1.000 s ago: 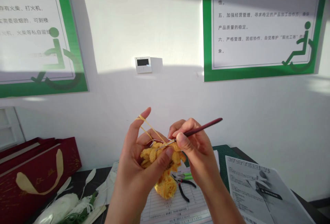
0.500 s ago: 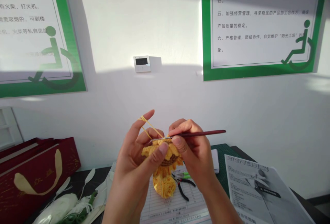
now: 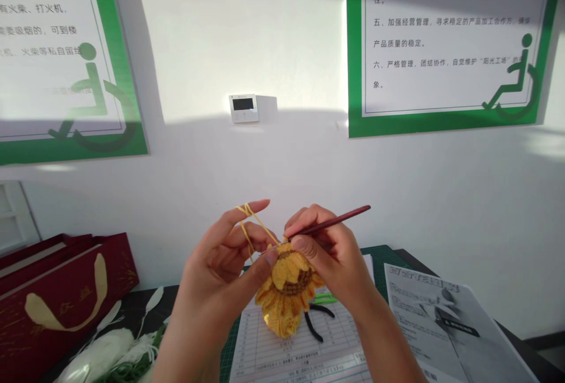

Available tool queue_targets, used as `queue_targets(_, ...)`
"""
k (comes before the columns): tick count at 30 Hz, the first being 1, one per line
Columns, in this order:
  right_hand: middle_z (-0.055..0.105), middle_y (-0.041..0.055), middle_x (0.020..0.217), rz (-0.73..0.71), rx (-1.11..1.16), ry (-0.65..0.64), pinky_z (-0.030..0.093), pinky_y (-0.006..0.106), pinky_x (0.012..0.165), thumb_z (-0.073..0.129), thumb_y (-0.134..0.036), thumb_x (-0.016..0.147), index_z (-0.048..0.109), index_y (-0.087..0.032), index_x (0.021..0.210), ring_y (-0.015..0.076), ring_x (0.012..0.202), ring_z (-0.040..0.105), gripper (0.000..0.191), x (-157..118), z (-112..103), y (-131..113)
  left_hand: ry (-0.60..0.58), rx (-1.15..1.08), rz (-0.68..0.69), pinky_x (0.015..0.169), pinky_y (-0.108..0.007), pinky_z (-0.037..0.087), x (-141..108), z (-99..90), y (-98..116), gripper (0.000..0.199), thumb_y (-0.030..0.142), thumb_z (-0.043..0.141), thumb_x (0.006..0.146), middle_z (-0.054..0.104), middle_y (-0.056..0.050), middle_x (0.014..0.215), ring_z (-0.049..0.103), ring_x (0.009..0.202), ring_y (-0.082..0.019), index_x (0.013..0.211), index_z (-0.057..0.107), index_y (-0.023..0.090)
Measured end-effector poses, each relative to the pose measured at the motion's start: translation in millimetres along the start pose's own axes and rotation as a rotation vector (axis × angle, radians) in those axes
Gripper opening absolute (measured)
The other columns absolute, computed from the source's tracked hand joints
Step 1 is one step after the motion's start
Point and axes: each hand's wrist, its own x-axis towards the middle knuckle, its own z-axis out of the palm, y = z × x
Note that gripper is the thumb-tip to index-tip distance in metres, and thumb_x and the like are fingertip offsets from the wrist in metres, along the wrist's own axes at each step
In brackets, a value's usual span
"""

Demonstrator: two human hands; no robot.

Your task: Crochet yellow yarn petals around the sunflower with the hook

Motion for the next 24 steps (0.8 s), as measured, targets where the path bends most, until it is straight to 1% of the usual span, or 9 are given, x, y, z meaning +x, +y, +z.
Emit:
queue_targets(2,0.063,-0.0005,0.086,0.023,0.019,-0.003,0.041,0.026,0.063,0.072,-0.036,0.095,0.068,-0.023,0.093,0.0119,0.074,0.056,0.013,1,-1,0,-0.032,-0.014,-0.029,0.073,-0.025,0.055,0,-2.5,1,0.046,0.017,0.085,0.080,0.074,0.000,0.081,0.069,0.081,-0.017,0.122,0.073,0.030)
queue_targets(4,0.062,-0.0008,0.084,0.056,0.027,-0.010,0.040,0.025,0.061,0.073,-0.036,0.094,0.069,-0.022,0.092,0.0113,0.071,0.054,0.015,1,-3,0,-0.085,-0.011,-0.061,0.069,-0.022,0.054,0,-6.3,1,0.047,0.018,0.085,0.082,0.073,0.000,0.081,0.066,0.077,-0.014,0.125,0.071,0.030)
queue_targets(8,0.063,-0.0009,0.083,0.121,0.056,-0.059,0.042,0.023,0.060,0.074,-0.036,0.093,0.069,-0.022,0.091,0.0109,0.070,0.055,0.015,1,-6,-1,-0.204,-0.058,-0.227,0.059,-0.020,0.049,0,-14.1,4,0.059,0.021,0.085,0.083,0.071,-0.001,0.082,0.060,0.068,-0.011,0.137,0.063,0.029)
queue_targets(10,0.063,-0.0003,0.083,0.126,0.067,-0.102,0.044,0.024,0.062,0.073,-0.036,0.093,0.069,-0.022,0.092,0.0118,0.072,0.057,0.015,1,-8,-2,-0.243,-0.086,-0.291,0.056,-0.020,0.048,1,-16.0,6,0.062,0.021,0.086,0.081,0.069,0.000,0.083,0.058,0.065,-0.011,0.137,0.062,0.028)
queue_targets(12,0.063,0.0001,0.083,0.119,0.054,-0.133,0.045,0.025,0.063,0.073,-0.036,0.093,0.069,-0.021,0.093,0.0127,0.074,0.058,0.015,2,-9,-2,-0.252,-0.079,-0.295,0.058,-0.020,0.048,1,-16.5,6,0.059,0.019,0.086,0.081,0.068,0.000,0.082,0.056,0.067,-0.011,0.135,0.064,0.028)
queue_targets(14,0.063,0.0002,0.083,0.125,0.022,-0.147,0.044,0.026,0.064,0.073,-0.037,0.093,0.068,-0.021,0.092,0.0134,0.075,0.057,0.017,2,-11,-2,-0.238,-0.045,-0.256,0.060,-0.020,0.047,1,-16.2,5,0.052,0.019,0.084,0.083,0.068,-0.001,0.083,0.057,0.072,-0.012,0.131,0.066,0.027)
queue_targets(17,0.062,0.0005,0.084,0.155,0.004,-0.163,0.042,0.027,0.063,0.073,-0.041,0.092,0.068,-0.021,0.092,0.0141,0.074,0.056,0.020,2,-12,-1,-0.238,-0.018,-0.221,0.057,-0.021,0.045,1,-15.8,1,0.048,0.019,0.082,0.086,0.067,-0.002,0.085,0.058,0.073,-0.014,0.130,0.066,0.028)
queue_targets(22,0.061,0.0000,0.082,0.162,0.090,-0.170,0.043,0.027,0.063,0.074,-0.042,0.091,0.068,-0.022,0.092,0.0140,0.073,0.056,0.021,2,-10,-3,-0.370,-0.130,-0.281,0.064,-0.029,0.051,1,-17.2,-1,0.053,0.022,0.079,0.088,0.068,-0.005,0.090,0.065,0.077,-0.020,0.136,0.059,0.030)
queue_targets(24,0.060,-0.0003,0.081,0.153,0.121,-0.170,0.043,0.027,0.063,0.075,-0.041,0.091,0.068,-0.021,0.091,0.0135,0.072,0.056,0.020,2,-9,-3,-0.405,-0.146,-0.311,0.054,-0.025,0.046,1,-18.1,0,0.055,0.022,0.077,0.089,0.067,-0.005,0.092,0.060,0.065,-0.014,0.139,0.057,0.032)
